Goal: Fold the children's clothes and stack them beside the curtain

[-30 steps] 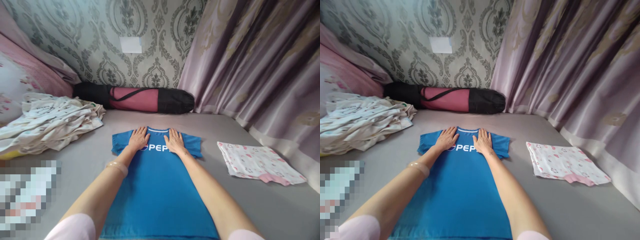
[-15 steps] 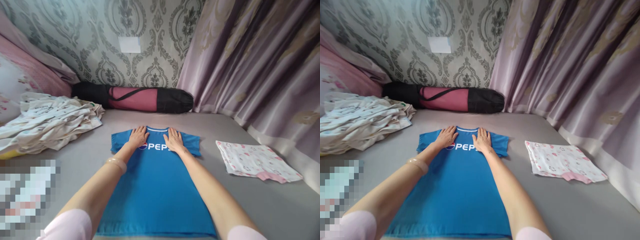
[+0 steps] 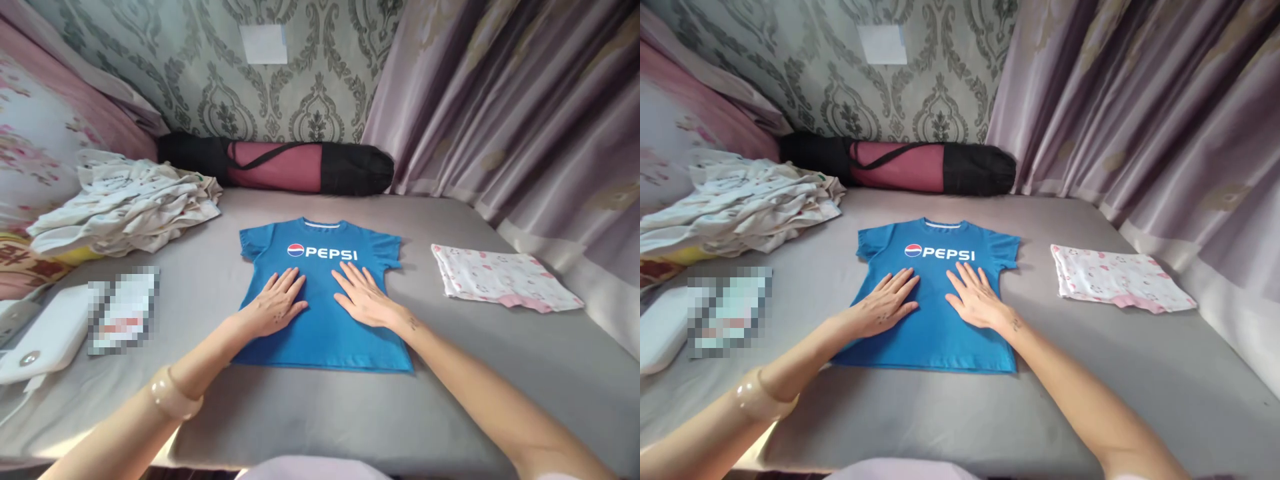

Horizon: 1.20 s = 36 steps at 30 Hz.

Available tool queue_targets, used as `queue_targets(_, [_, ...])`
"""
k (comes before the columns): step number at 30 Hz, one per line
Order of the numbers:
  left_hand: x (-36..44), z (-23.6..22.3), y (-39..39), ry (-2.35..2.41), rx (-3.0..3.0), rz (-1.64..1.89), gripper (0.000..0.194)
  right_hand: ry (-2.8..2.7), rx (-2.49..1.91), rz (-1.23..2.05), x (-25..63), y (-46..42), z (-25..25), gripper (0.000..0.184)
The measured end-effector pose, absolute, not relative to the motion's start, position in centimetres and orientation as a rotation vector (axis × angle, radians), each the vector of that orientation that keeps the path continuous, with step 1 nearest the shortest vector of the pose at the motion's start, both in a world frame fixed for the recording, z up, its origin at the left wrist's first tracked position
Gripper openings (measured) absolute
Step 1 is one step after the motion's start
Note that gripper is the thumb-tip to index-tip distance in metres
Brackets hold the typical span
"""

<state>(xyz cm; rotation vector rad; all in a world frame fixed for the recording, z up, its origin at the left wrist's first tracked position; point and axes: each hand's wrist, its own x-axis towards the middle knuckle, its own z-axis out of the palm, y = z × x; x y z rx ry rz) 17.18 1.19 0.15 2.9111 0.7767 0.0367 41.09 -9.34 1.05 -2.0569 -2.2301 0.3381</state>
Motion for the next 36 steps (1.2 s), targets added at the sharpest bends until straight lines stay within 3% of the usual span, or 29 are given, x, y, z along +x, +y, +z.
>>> queue_targets(12, [14.4, 0.8, -7.4, 0.641, 2.934, 0.162, 0.056, -2.367, -1.806, 0.351, 35.2, -19.4, 3.0, 0.058])
queue_targets(20, [11.4, -1.3, -5.7, 1.083, 2.994, 0.293, 0.064, -2.268, -1.939, 0.244, 35.7, -22.8, 2.4, 0.059])
queue_targets(26, [7.4, -2.2, -4.5, 0.971, 3.062, 0.316, 0.045, -2.1, -2.139, 0.052, 37.7, -25.7, 1.2, 0.065])
queue_targets(30, [5.7, -2.6, -3.6, 0.862, 3.08, 0.345, 0.043, -2.012, -2.246, 0.002, 38.7, -27.3, 1.1, 0.064])
queue_targets(36, [7.1, -1.0, -2.4, 1.056, 2.891, 0.287, 0.051, -1.773, -2.262, 0.002, 39.6, -25.9, 3.2, 0.044])
